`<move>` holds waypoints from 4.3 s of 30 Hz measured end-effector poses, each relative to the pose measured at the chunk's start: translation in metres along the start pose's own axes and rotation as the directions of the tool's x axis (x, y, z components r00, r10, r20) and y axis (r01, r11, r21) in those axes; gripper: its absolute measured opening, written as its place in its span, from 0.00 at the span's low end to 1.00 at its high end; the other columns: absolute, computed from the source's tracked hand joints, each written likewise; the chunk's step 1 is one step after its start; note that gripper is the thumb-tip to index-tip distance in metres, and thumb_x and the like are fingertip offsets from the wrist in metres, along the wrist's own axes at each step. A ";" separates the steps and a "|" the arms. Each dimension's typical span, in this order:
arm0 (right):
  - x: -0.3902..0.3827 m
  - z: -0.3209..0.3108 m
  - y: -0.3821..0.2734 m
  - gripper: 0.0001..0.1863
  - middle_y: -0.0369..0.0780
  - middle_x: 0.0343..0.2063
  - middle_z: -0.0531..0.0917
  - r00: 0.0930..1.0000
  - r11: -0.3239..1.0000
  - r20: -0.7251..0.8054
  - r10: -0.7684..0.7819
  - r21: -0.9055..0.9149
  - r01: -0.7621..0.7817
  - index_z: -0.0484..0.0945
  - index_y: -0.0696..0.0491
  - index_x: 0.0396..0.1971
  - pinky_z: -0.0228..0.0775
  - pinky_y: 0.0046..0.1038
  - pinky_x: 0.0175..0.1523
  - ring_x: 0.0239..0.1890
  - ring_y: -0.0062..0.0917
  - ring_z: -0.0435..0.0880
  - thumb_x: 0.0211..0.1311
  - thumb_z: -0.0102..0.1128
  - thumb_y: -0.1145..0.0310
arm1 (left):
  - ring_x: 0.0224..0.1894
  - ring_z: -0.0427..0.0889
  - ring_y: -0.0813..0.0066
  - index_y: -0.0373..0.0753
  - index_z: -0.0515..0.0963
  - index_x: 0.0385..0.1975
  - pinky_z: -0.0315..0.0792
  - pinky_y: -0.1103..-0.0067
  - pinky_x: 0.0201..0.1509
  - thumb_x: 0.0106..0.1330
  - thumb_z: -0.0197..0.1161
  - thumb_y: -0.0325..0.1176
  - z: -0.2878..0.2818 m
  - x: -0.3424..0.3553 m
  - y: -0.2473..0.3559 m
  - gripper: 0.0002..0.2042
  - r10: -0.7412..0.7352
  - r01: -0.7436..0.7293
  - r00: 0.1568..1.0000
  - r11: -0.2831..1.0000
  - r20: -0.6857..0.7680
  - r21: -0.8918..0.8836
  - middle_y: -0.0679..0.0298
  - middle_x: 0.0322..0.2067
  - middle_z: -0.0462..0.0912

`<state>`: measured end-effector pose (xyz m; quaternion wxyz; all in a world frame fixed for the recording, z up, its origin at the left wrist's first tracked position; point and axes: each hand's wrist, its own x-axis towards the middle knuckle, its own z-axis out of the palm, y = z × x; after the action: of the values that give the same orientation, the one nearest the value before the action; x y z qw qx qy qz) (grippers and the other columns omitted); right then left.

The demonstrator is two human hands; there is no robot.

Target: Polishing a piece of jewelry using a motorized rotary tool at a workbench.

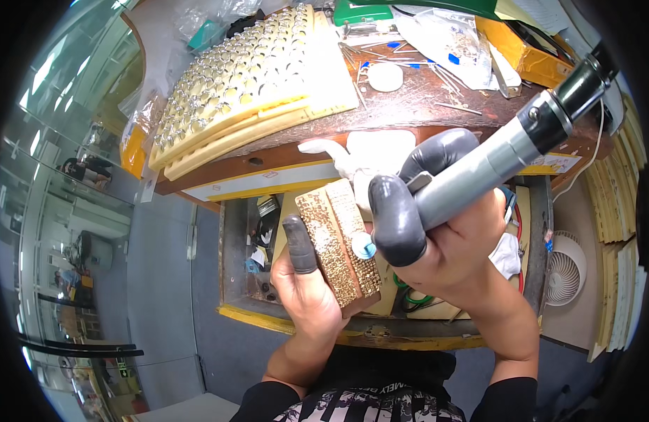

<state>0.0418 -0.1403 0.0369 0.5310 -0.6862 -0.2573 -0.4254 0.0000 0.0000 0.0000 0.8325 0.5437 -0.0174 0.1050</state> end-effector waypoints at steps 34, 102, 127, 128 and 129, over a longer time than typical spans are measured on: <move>0.002 0.003 -0.004 0.04 0.38 0.19 0.76 0.999 0.997 -0.022 0.029 0.076 -0.027 0.74 0.61 0.21 0.65 0.22 0.23 0.18 0.19 0.76 0.53 0.59 0.81 | 0.38 0.86 0.68 0.26 0.75 0.48 0.80 0.75 0.42 0.77 0.45 0.46 0.008 -0.001 0.012 0.24 -0.051 0.051 0.998 0.998 -0.026 -0.025 0.50 0.38 0.85; 0.002 0.005 0.001 0.08 0.38 0.19 0.75 0.998 0.998 -0.045 -0.045 0.031 0.047 0.73 0.58 0.17 0.62 0.23 0.21 0.16 0.18 0.72 0.49 0.64 0.80 | 0.39 0.83 0.76 0.27 0.77 0.46 0.77 0.79 0.44 0.77 0.47 0.42 0.006 0.000 0.010 0.21 0.064 -0.064 0.998 0.998 -0.009 0.025 0.58 0.38 0.85; 0.004 0.003 -0.007 0.08 0.38 0.24 0.75 0.976 0.948 0.015 0.219 0.235 -0.216 0.71 0.57 0.22 0.68 0.25 0.25 0.23 0.20 0.77 0.53 0.62 0.81 | 0.33 0.86 0.67 0.27 0.74 0.49 0.81 0.76 0.36 0.77 0.46 0.43 0.003 0.012 0.044 0.22 -0.319 0.318 0.947 0.947 -0.029 -0.040 0.48 0.37 0.85; 0.004 -0.001 -0.003 0.08 0.38 0.27 0.75 0.989 0.972 0.057 0.134 0.189 -0.143 0.70 0.57 0.24 0.70 0.24 0.27 0.24 0.19 0.78 0.55 0.62 0.80 | 0.33 0.86 0.67 0.27 0.74 0.49 0.81 0.76 0.36 0.77 0.46 0.43 0.002 0.014 0.045 0.22 -0.326 0.325 0.945 0.945 -0.031 -0.039 0.48 0.37 0.85; 0.002 0.000 -0.006 0.07 0.38 0.27 0.75 0.978 0.949 0.054 0.203 0.235 -0.210 0.71 0.58 0.25 0.70 0.24 0.28 0.24 0.20 0.79 0.55 0.62 0.80 | 0.33 0.86 0.67 0.27 0.74 0.49 0.81 0.76 0.36 0.77 0.46 0.44 -0.002 0.015 0.048 0.22 -0.370 0.370 0.929 0.926 0.007 -0.072 0.48 0.36 0.85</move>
<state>0.0385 -0.1383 0.0414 0.6478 -0.6463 -0.2411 -0.3233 0.0051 0.0225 0.0444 0.8564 0.5067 0.0842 -0.0528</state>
